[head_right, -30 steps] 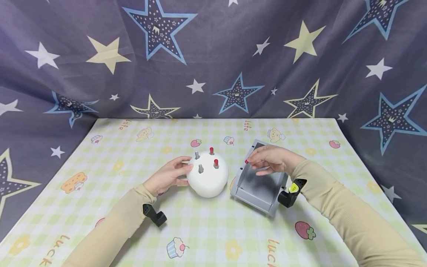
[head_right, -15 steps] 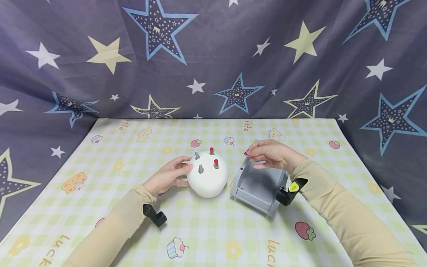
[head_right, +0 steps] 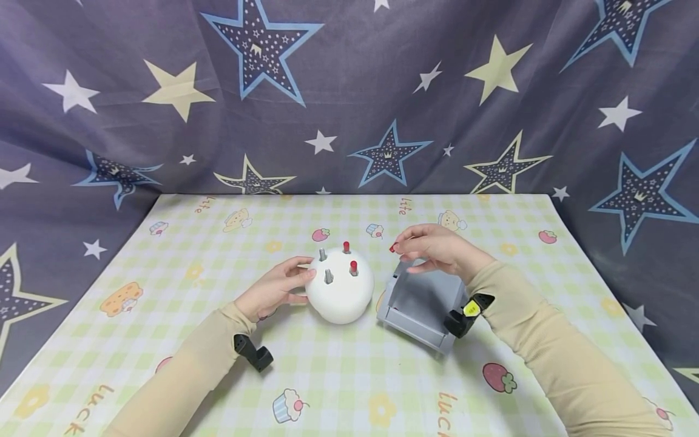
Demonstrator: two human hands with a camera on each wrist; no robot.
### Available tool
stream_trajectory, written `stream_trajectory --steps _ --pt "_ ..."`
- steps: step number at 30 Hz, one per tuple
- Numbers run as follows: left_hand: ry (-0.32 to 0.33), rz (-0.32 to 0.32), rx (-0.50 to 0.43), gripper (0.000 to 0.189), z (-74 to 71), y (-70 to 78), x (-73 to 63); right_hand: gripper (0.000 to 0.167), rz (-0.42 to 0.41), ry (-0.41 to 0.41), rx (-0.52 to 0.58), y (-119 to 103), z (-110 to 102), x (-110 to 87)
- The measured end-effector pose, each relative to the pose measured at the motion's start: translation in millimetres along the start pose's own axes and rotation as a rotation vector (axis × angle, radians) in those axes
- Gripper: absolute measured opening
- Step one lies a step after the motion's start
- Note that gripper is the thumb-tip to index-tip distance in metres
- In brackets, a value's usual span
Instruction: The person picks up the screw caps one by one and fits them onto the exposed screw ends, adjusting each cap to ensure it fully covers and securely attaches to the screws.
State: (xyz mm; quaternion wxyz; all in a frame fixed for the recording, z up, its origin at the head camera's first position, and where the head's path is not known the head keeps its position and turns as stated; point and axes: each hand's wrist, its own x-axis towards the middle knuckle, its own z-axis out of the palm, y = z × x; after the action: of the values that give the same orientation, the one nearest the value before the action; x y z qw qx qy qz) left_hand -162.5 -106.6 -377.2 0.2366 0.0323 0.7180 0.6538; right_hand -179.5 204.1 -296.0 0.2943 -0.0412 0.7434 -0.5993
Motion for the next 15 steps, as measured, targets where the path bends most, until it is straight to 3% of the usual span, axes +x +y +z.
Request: stream_trajectory --steps 4,15 --pt "-0.001 0.002 0.002 0.05 -0.3 -0.7 0.5 0.009 -0.06 0.007 -0.031 -2 5 2.3" --pt "0.002 0.001 0.0 0.049 0.2 -0.7 1.2 0.005 -0.132 0.087 -0.048 -13 17 9.3"
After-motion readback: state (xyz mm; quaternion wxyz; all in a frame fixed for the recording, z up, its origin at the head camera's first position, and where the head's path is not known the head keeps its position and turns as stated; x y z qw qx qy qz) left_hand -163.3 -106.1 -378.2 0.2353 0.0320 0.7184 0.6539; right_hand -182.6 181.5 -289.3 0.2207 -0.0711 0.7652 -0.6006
